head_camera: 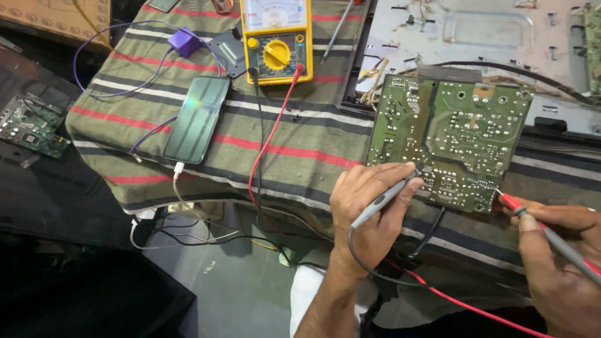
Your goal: The person uses a multimeter to test multiple points on a green circuit board. They hold the board with one hand and probe various solder joints and traces with the multimeter leads, occasionally repositioning the board on the workbench.
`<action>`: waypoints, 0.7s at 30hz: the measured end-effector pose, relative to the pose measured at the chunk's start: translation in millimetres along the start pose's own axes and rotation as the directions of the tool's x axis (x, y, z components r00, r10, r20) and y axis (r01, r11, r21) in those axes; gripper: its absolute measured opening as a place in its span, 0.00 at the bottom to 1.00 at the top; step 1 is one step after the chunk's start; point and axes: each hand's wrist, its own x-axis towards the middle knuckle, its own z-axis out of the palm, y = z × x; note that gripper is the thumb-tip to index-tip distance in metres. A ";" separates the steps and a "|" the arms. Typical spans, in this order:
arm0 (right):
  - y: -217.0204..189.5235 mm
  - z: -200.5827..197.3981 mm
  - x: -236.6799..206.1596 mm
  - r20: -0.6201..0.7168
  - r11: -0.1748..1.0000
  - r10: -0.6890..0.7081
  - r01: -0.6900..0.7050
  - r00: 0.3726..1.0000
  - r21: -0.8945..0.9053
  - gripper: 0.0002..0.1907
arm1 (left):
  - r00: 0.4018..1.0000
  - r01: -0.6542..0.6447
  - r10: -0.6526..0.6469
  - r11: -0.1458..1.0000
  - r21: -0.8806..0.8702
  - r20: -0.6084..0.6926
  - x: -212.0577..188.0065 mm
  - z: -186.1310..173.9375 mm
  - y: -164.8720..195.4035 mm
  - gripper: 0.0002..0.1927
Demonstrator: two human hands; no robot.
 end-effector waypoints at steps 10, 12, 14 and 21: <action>-6.8 0.7 0.9 -0.144 0.992 -0.096 0.106 0.985 0.063 0.06 | 1.000 -0.005 0.005 1.000 -0.009 0.015 2.9 19.8 -1.3 0.09; -6.3 -3.1 5.1 -0.143 0.991 -0.134 0.134 0.981 -0.006 0.05 | 1.000 -0.008 0.008 1.000 -0.005 0.019 4.0 27.7 -2.7 0.10; -4.7 -6.3 8.3 -0.138 0.988 -0.155 0.151 0.978 -0.037 0.04 | 1.000 -0.011 0.012 1.000 -0.004 0.021 4.7 34.1 -3.4 0.10; 4.1 -12.4 13.5 -0.131 0.986 -0.168 0.165 0.977 -0.033 0.05 | 1.000 0.001 -0.001 1.000 -0.014 0.021 4.4 44.7 -2.1 0.10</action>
